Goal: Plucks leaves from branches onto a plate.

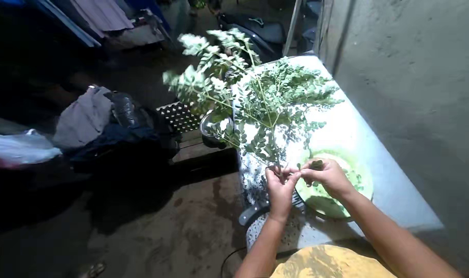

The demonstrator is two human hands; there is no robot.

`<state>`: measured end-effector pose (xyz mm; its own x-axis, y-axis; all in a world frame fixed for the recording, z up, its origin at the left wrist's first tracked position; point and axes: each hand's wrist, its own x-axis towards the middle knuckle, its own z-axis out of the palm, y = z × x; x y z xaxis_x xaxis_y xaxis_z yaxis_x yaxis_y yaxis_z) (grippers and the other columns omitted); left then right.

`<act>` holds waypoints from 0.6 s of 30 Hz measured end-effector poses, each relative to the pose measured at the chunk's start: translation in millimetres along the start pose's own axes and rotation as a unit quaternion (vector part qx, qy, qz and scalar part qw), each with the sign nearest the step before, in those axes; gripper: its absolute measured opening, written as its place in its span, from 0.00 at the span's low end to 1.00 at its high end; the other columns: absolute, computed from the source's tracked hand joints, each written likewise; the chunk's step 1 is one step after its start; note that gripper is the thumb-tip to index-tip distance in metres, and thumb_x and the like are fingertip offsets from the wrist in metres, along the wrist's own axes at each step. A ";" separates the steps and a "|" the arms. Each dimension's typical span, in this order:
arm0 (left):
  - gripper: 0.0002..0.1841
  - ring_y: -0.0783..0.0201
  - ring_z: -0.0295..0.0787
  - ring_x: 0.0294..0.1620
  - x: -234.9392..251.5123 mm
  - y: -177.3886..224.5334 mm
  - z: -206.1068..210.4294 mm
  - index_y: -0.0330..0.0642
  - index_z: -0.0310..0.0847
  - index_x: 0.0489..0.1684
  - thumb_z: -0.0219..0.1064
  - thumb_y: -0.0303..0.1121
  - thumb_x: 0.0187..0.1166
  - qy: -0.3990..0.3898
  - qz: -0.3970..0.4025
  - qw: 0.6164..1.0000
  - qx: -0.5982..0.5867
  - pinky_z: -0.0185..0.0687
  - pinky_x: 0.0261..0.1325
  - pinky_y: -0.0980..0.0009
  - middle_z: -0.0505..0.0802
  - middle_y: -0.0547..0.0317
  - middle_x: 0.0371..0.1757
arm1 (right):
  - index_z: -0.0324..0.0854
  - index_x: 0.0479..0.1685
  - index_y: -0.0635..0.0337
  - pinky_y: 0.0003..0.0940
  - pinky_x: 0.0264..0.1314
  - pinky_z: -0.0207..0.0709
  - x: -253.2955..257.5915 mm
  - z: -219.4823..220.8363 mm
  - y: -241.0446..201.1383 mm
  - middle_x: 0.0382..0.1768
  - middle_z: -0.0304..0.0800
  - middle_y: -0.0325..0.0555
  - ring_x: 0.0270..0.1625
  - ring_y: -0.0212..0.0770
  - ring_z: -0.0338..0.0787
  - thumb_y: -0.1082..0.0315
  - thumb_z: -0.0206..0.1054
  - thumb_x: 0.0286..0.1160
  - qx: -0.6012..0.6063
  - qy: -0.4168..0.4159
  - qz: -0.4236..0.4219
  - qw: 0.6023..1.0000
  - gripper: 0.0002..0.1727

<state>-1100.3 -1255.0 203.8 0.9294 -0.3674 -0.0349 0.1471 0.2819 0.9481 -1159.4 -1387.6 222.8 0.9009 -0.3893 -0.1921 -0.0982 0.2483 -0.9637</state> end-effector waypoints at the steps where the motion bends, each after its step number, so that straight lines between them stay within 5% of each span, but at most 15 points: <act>1: 0.25 0.74 0.90 0.33 0.0 -0.9 -2.1 0.36 0.59 0.50 0.72 0.12 0.64 0.001 0.006 1.000 0.003 0.83 0.33 0.81 0.91 0.60 0.33 | 0.88 0.35 0.63 0.25 0.32 0.87 1.9 2.0 1.1 0.26 0.93 0.36 0.25 0.28 0.89 0.79 0.72 0.68 -0.003 -0.011 0.001 1.000 0.03; 7: 0.18 0.79 0.87 0.43 -5.8 -7.6 -7.8 0.24 0.63 0.54 0.67 0.16 0.71 0.013 0.055 0.994 0.089 0.85 0.52 0.80 0.87 0.60 0.39 | 0.85 0.34 0.62 0.24 0.29 0.84 6.5 6.1 2.4 0.24 0.89 0.33 0.22 0.26 0.85 0.80 0.70 0.67 -0.024 -0.033 0.034 0.999 0.04; 12: 0.18 0.81 0.86 0.42 4.3 -3.0 -22.7 0.22 0.63 0.57 0.66 0.17 0.74 0.064 0.068 0.990 0.104 0.83 0.50 0.83 0.87 0.60 0.40 | 0.84 0.40 0.65 0.26 0.33 0.85 7.8 -23.1 -1.1 0.29 0.89 0.36 0.25 0.27 0.86 0.77 0.69 0.70 -0.106 0.022 0.026 0.994 0.04; 15: 0.18 0.81 0.86 0.44 12.6 -0.3 -38.8 0.24 0.62 0.57 0.65 0.18 0.75 0.062 0.085 0.988 0.109 0.83 0.53 0.81 0.87 0.62 0.40 | 0.87 0.42 0.66 0.27 0.38 0.86 3.6 -52.3 6.8 0.33 0.91 0.42 0.30 0.29 0.88 0.73 0.71 0.71 -0.277 0.070 -0.015 0.958 0.06; 18: 0.14 0.78 0.86 0.46 17.1 1.1 -51.8 0.25 0.63 0.55 0.62 0.20 0.77 0.047 0.103 0.981 0.157 0.82 0.52 0.80 0.88 0.59 0.42 | 0.93 0.42 0.66 0.56 0.63 0.79 -3.6 -69.8 12.4 0.47 0.95 0.57 0.55 0.56 0.91 0.73 0.69 0.73 -0.499 0.051 -0.054 0.864 0.08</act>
<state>-1066.7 -1215.0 187.8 0.9577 -0.2442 0.1525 -0.1448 0.0494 0.9882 -1193.3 -1445.0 198.6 0.8906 -0.4512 -0.0578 -0.3773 -0.6618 -0.6478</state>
